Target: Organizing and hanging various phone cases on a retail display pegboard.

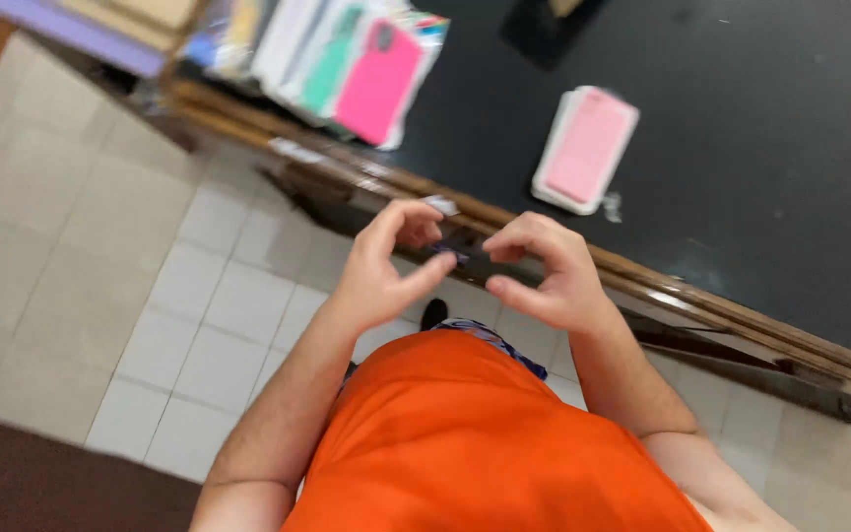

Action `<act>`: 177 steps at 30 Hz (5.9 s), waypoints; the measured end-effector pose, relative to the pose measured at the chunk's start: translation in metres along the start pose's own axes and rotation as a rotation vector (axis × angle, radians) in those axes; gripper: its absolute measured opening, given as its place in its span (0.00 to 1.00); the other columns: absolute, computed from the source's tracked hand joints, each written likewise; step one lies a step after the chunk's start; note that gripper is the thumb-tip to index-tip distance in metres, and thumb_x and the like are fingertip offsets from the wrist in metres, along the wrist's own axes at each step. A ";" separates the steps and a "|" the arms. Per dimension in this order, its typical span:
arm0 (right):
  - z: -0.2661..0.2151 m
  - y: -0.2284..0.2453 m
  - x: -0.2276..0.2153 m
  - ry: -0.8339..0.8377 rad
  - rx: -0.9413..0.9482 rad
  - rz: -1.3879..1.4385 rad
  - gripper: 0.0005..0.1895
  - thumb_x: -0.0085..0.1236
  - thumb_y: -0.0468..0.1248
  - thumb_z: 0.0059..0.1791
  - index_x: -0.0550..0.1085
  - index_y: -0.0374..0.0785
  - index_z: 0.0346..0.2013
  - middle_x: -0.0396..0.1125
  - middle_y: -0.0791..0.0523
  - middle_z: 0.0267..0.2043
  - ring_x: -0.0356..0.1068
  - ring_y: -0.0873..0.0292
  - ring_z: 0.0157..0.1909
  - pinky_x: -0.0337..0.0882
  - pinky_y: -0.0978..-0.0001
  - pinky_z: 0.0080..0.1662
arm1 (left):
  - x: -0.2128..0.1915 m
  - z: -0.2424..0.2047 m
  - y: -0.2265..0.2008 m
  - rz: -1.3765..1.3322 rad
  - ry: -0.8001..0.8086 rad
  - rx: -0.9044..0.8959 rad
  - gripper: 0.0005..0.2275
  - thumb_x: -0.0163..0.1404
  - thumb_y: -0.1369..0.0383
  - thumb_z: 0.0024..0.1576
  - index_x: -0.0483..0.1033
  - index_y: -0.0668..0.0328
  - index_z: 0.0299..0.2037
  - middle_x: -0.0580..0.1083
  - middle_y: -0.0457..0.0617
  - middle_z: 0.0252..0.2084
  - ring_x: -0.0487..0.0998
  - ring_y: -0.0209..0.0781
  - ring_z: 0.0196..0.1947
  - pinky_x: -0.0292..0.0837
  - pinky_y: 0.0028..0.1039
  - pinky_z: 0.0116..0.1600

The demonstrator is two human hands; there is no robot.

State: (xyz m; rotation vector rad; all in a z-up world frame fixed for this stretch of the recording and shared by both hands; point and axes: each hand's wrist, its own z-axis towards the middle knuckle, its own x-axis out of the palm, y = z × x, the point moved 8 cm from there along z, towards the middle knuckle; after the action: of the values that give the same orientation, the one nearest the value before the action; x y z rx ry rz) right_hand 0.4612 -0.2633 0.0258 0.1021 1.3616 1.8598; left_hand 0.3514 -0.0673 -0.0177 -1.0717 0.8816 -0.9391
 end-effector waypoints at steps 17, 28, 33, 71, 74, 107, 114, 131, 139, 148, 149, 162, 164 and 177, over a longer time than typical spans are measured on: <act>-0.055 -0.169 -0.157 -0.214 0.658 -0.243 0.47 0.73 0.44 0.56 0.62 0.25 0.82 0.65 0.33 0.75 0.70 0.32 0.72 0.80 0.44 0.64 | 0.201 0.164 0.087 0.293 0.380 -0.344 0.33 0.64 0.64 0.67 0.67 0.76 0.78 0.67 0.74 0.73 0.77 0.70 0.70 0.82 0.49 0.71; -0.072 -0.211 -0.182 -0.447 0.635 -0.062 0.42 0.76 0.39 0.54 0.66 0.41 0.81 0.78 0.51 0.61 0.78 0.54 0.60 0.73 0.55 0.67 | 0.192 0.164 0.119 0.124 0.193 -0.328 0.19 0.68 0.63 0.67 0.85 0.54 0.67 0.80 0.47 0.60 0.84 0.43 0.55 0.86 0.35 0.61; -0.066 -0.220 -0.185 -0.470 0.626 0.371 0.44 0.72 0.28 0.54 0.61 0.39 0.82 0.79 0.51 0.54 0.82 0.62 0.48 0.82 0.71 0.51 | 0.193 0.167 0.130 -0.144 0.127 -0.397 0.21 0.68 0.69 0.66 0.77 0.65 0.67 0.81 0.57 0.51 0.85 0.42 0.47 0.88 0.36 0.53; -0.048 -0.226 -0.156 -0.328 0.452 0.185 0.44 0.76 0.34 0.54 0.66 0.35 0.82 0.59 0.43 0.81 0.71 0.44 0.71 0.77 0.48 0.66 | 0.184 0.170 0.145 -0.302 0.042 -0.572 0.31 0.63 0.59 0.70 0.68 0.67 0.79 0.79 0.65 0.68 0.82 0.53 0.66 0.80 0.53 0.69; -0.047 -0.230 -0.160 -0.308 0.536 0.164 0.48 0.73 0.34 0.55 0.58 0.31 0.86 0.53 0.39 0.85 0.60 0.35 0.82 0.68 0.38 0.75 | 0.190 0.191 0.112 -0.061 0.091 -0.428 0.39 0.62 0.59 0.71 0.55 0.79 0.82 0.65 0.83 0.75 0.65 0.76 0.77 0.60 0.66 0.79; -0.019 -0.238 -0.141 -0.464 0.584 0.430 0.57 0.74 0.24 0.50 0.52 0.38 0.90 0.52 0.42 0.88 0.55 0.43 0.86 0.63 0.49 0.78 | 0.170 0.181 0.177 -0.454 0.020 -0.490 0.40 0.68 0.74 0.62 0.61 0.62 0.85 0.73 0.62 0.75 0.74 0.48 0.67 0.78 0.41 0.69; -0.013 -0.228 -0.135 -0.443 0.609 0.328 0.57 0.76 0.32 0.54 0.50 0.39 0.90 0.61 0.45 0.82 0.62 0.52 0.75 0.67 0.59 0.68 | 0.160 0.177 0.163 -0.601 0.041 -0.448 0.41 0.67 0.80 0.57 0.63 0.61 0.84 0.75 0.58 0.73 0.78 0.48 0.69 0.78 0.40 0.71; -0.017 -0.248 -0.141 -0.512 0.583 0.483 0.46 0.81 0.34 0.50 0.63 0.40 0.77 0.70 0.53 0.63 0.79 0.54 0.63 0.82 0.59 0.63 | 0.163 0.173 0.163 -0.516 0.069 -0.409 0.36 0.69 0.72 0.65 0.64 0.56 0.83 0.75 0.55 0.72 0.80 0.48 0.69 0.82 0.47 0.70; -0.027 -0.261 -0.186 -0.705 0.502 0.428 0.19 0.69 0.39 0.61 0.74 0.37 0.64 0.74 0.57 0.52 0.79 0.63 0.53 0.84 0.69 0.55 | 0.126 0.163 0.184 -0.526 -0.031 -0.420 0.34 0.66 0.76 0.63 0.65 0.56 0.80 0.79 0.51 0.66 0.85 0.43 0.62 0.86 0.41 0.65; -0.021 -0.247 -0.220 -0.779 0.371 0.427 0.19 0.67 0.40 0.63 0.72 0.36 0.65 0.73 0.56 0.52 0.82 0.61 0.52 0.87 0.65 0.55 | 0.105 0.166 0.170 -0.263 -0.033 -0.375 0.32 0.55 0.74 0.72 0.53 0.72 0.85 0.75 0.74 0.73 0.81 0.64 0.71 0.78 0.59 0.71; -0.021 -0.246 -0.219 -0.773 0.370 0.425 0.19 0.68 0.40 0.63 0.72 0.36 0.65 0.73 0.56 0.52 0.81 0.62 0.52 0.87 0.66 0.55 | 0.104 0.169 0.153 0.037 -0.015 -0.354 0.36 0.57 0.70 0.71 0.51 0.73 0.86 0.68 0.80 0.76 0.70 0.77 0.76 0.66 0.66 0.76; 0.000 -0.213 -0.116 -0.406 0.436 0.578 0.22 0.72 0.34 0.57 0.74 0.32 0.62 0.73 0.56 0.49 0.81 0.63 0.47 0.85 0.67 0.51 | 0.117 0.163 0.049 -0.061 -0.027 -0.187 0.23 0.62 0.57 0.71 0.77 0.56 0.73 0.82 0.54 0.56 0.85 0.48 0.56 0.84 0.45 0.61; 0.007 -0.195 -0.101 -0.334 0.431 0.613 0.23 0.72 0.31 0.56 0.74 0.30 0.63 0.73 0.54 0.49 0.82 0.60 0.47 0.85 0.64 0.51 | 0.106 0.155 0.052 -0.152 -0.071 -0.194 0.18 0.62 0.61 0.71 0.79 0.57 0.67 0.82 0.51 0.52 0.83 0.41 0.53 0.83 0.40 0.59; 0.078 -0.086 0.114 0.240 0.233 0.743 0.40 0.66 0.30 0.57 0.61 0.28 0.82 0.75 0.46 0.60 0.79 0.54 0.60 0.81 0.54 0.61 | -0.081 -0.004 0.008 -0.268 -0.441 -0.133 0.13 0.64 0.69 0.67 0.83 0.64 0.59 0.81 0.48 0.45 0.81 0.30 0.45 0.86 0.29 0.55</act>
State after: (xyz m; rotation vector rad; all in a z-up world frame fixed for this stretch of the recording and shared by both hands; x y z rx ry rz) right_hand 0.4709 -0.1231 -0.0564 0.5890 1.8765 2.3517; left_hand 0.3209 0.0084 -0.0160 -1.4687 0.4459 -0.8219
